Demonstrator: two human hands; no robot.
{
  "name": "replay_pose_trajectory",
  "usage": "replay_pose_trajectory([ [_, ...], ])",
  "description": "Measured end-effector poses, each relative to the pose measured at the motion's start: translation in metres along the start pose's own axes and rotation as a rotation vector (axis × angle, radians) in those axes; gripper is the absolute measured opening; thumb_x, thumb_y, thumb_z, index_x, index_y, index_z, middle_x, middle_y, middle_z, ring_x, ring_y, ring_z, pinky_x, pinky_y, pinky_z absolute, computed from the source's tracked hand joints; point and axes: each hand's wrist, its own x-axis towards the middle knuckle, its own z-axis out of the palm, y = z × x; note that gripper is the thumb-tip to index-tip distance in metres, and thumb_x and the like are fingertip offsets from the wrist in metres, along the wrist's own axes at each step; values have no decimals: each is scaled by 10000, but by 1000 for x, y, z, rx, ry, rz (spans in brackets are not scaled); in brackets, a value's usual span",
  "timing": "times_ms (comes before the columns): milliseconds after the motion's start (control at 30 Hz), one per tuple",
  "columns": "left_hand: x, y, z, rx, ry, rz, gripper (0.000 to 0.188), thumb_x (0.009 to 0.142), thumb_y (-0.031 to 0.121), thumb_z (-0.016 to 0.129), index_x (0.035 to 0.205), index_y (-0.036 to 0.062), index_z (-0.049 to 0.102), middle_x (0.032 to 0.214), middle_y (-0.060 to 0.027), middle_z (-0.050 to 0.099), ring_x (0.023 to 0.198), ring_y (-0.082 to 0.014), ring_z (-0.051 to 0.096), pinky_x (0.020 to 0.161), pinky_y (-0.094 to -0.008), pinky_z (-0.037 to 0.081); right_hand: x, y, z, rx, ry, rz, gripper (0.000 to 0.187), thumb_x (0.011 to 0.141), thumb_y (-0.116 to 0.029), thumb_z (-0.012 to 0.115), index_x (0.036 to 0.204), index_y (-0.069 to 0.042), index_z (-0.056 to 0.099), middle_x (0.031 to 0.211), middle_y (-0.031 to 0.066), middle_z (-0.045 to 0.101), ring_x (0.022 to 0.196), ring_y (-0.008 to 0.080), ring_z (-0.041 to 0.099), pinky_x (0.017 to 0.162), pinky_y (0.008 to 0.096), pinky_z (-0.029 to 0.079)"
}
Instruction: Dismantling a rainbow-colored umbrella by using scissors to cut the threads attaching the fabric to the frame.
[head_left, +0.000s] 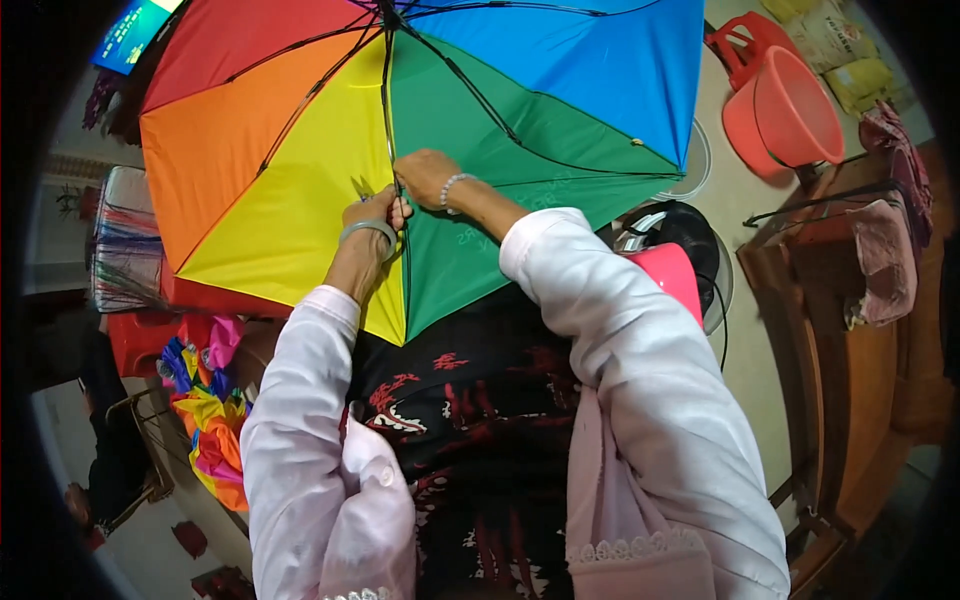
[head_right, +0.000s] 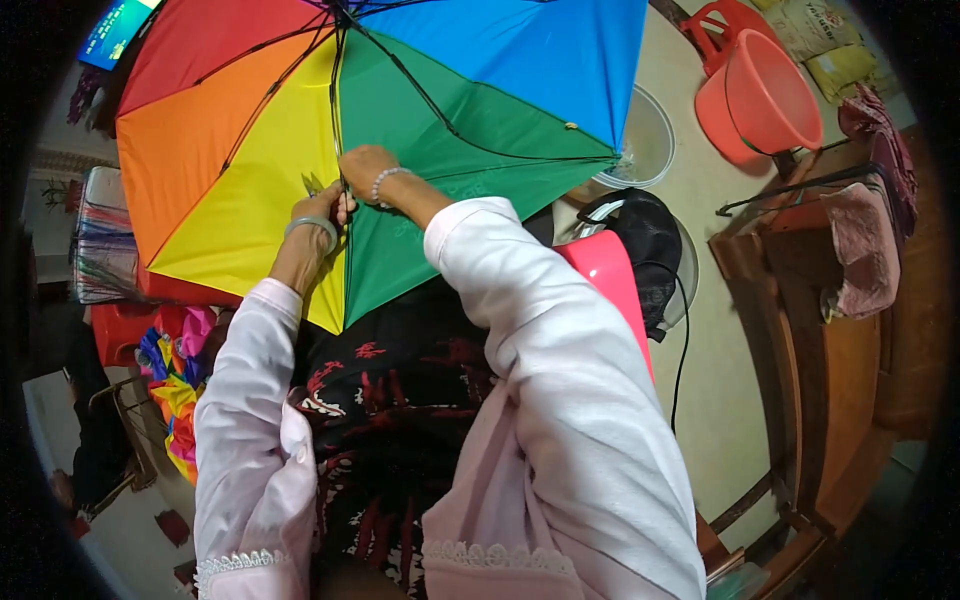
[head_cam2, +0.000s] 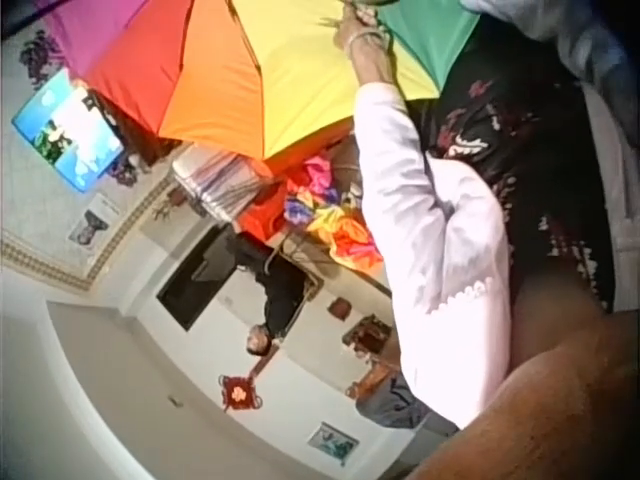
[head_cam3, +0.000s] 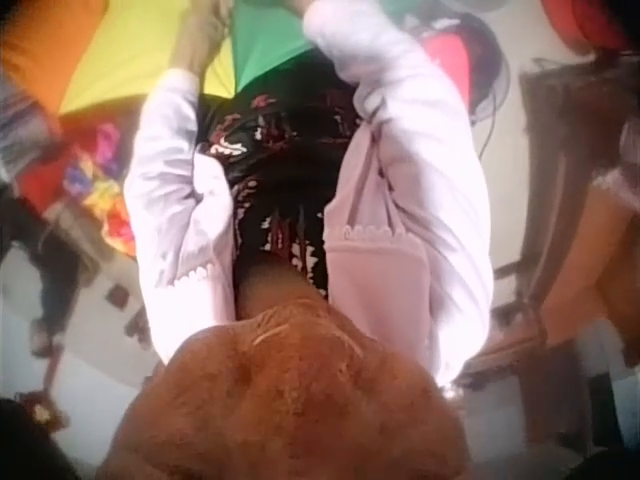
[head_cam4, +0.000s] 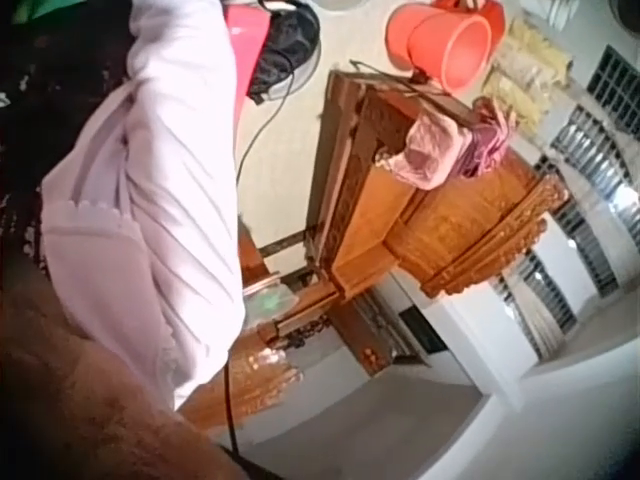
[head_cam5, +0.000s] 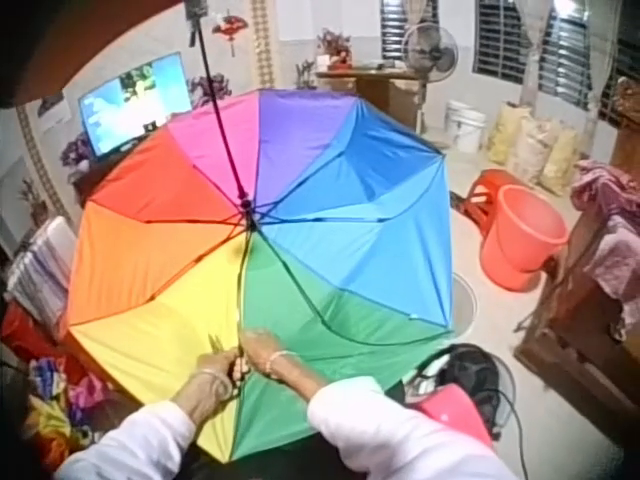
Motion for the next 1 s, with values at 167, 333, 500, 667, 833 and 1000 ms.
replay_pose_trajectory([
  [167,-10,0,17,-42,22,-18,143,822,107,570,784,-31,575,582,-98,547,411,-162,493,323,-227,353,-4,5,-9,90,-14,116,130,701,-49,581,798,27,619,856,231,602,827,365,592,709,416,482],
  [333,-3,0,7,-73,-61,-9,146,828,117,564,800,-24,585,580,-91,545,407,-162,489,332,-223,351,0,5,-3,133,-2,95,133,692,-42,584,800,28,620,853,237,599,829,370,591,708,413,482],
  [500,2,-3,10,-67,-47,20,136,815,113,562,785,-18,578,578,-83,552,414,-160,503,344,-217,351,2,6,2,130,0,117,153,689,-51,592,810,38,617,863,244,594,840,368,588,707,410,481],
  [667,12,-13,33,12,62,55,117,771,84,561,760,-32,555,593,-89,572,425,-155,522,367,-223,369,-8,19,-20,29,-51,30,167,755,-143,514,722,5,584,758,210,595,706,341,578,629,419,450],
  [833,5,-10,17,3,158,99,115,747,69,551,742,-45,539,609,-105,584,435,-153,535,384,-240,385,-31,1,-148,-49,-527,-293,201,703,-164,529,620,10,588,549,108,578,457,189,526,471,342,426],
  [1000,-3,2,25,-14,180,111,113,753,59,538,742,-53,536,612,-114,584,439,-161,537,395,-261,398,-127,20,-278,1,-256,113,152,791,-130,523,691,-16,524,541,2,444,468,73,425,405,239,335],
])
